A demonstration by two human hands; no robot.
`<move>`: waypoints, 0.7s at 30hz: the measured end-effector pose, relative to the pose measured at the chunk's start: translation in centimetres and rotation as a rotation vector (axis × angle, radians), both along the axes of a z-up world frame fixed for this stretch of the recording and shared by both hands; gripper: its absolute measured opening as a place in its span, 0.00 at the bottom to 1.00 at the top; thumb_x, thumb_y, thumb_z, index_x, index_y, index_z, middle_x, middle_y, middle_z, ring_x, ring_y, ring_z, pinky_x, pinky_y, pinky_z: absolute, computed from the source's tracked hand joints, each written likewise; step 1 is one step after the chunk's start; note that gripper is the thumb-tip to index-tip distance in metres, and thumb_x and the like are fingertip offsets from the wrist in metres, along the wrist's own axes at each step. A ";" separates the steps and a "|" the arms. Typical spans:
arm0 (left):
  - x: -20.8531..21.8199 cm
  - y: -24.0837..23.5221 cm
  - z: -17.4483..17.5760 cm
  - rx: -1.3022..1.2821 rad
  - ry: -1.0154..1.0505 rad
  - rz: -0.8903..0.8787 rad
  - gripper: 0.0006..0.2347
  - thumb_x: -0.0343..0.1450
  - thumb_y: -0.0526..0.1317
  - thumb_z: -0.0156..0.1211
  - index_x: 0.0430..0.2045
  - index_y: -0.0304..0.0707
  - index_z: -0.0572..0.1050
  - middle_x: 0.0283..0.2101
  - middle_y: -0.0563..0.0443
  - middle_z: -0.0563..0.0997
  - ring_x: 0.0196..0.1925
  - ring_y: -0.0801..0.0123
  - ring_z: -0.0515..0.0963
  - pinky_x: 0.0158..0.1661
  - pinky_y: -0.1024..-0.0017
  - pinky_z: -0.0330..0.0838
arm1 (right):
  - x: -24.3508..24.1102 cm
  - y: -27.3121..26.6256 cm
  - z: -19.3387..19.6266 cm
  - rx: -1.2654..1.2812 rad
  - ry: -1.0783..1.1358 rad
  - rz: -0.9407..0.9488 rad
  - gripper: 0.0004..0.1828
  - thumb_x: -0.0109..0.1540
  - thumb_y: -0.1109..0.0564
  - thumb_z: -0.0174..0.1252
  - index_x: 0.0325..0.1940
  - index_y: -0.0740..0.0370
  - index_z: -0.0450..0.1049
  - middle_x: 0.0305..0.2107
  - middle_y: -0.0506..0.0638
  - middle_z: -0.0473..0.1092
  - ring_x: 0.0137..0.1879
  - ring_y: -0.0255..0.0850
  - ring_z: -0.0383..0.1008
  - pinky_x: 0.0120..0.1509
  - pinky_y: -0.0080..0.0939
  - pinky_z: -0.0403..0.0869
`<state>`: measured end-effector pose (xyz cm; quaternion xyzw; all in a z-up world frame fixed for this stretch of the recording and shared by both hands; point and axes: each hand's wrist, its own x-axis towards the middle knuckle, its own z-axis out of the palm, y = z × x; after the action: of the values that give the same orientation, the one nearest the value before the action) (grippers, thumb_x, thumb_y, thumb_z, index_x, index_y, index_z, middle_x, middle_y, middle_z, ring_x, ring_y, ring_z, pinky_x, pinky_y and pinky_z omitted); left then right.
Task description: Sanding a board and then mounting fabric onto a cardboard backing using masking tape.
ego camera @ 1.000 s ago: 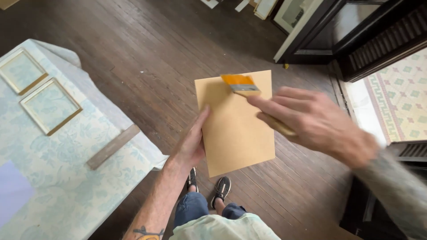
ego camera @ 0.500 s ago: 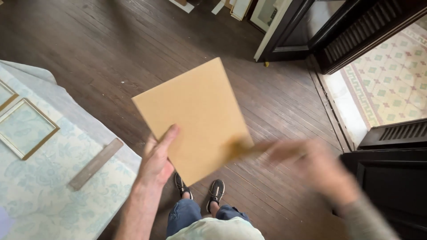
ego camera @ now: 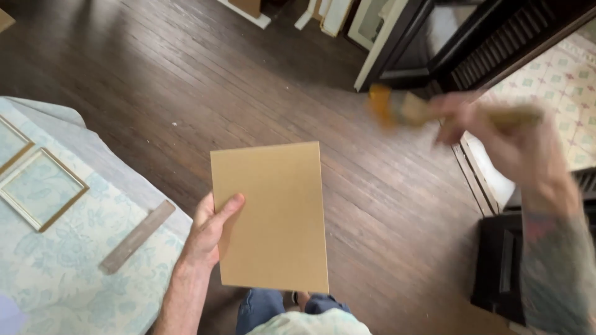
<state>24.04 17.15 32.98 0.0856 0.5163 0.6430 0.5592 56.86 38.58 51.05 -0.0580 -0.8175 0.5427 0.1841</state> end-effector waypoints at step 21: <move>11.4 1.8 -9.4 0.281 -0.924 -0.453 0.20 0.73 0.49 0.57 0.56 0.38 0.70 0.43 0.39 0.81 0.30 0.61 0.81 0.27 0.68 0.79 | -10.4 -4.8 -16.3 -0.386 0.303 -0.525 0.12 0.75 0.52 0.34 0.50 0.59 0.62 0.46 0.66 0.75 0.49 0.53 0.81 0.56 0.50 0.82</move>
<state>35.43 18.93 23.61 -0.0231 0.0936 0.5396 0.8364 46.44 33.83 34.76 -0.2185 -0.6207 0.6236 0.4221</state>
